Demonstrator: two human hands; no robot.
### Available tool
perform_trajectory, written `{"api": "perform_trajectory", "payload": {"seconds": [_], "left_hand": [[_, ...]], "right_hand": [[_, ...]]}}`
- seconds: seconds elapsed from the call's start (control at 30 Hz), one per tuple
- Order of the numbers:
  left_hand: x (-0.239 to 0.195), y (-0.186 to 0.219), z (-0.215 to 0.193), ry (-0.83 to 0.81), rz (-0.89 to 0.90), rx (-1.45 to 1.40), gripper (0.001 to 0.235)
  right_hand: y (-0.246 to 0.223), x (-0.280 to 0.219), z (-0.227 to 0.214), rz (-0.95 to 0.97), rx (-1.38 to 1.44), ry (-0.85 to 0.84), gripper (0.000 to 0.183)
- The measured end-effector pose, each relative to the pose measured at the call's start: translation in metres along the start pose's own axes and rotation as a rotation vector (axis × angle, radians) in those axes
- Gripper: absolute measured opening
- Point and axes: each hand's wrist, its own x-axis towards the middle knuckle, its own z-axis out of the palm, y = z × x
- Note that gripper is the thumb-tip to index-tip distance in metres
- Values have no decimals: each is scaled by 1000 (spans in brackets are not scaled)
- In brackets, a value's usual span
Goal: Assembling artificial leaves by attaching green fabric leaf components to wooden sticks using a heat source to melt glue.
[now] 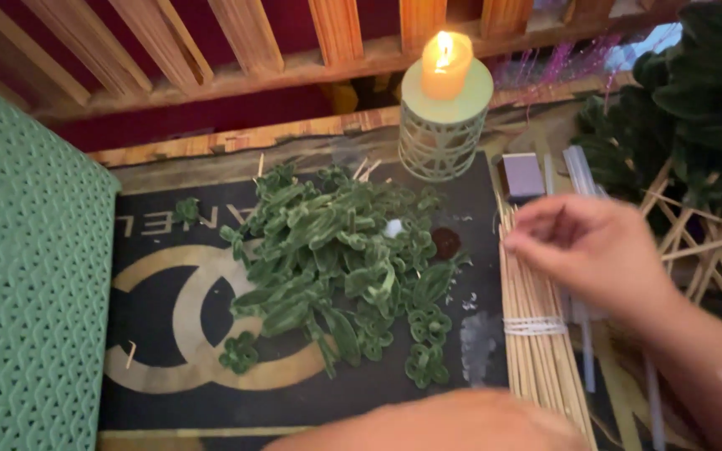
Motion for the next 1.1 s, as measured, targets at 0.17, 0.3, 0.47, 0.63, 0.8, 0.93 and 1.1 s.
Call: {"api": "perform_trajectory", "payload": {"seconds": [0.17, 0.3, 0.47, 0.63, 0.8, 0.93, 1.1], "left_hand": [[37, -24, 28, 106, 105, 1020, 17], [47, -35, 34, 124, 126, 1085, 19], [61, -56, 36, 1, 170, 1098, 20], [71, -106, 52, 19, 395, 753, 11], [96, -173, 78, 10, 360, 408, 13], [72, -84, 44, 95, 468, 488, 18], [10, 16, 16, 197, 574, 239, 14]], "right_hand": [[15, 14, -12, -23, 305, 37, 27], [30, 22, -10, -84, 371, -73, 36], [35, 22, -6, -63, 360, -245, 38], [37, 20, -7, -66, 348, -271, 34], [43, 24, -3, -139, 298, -274, 39], [49, 29, -2, -157, 267, -296, 41], [60, 34, 0, -140, 280, -304, 45]]}}
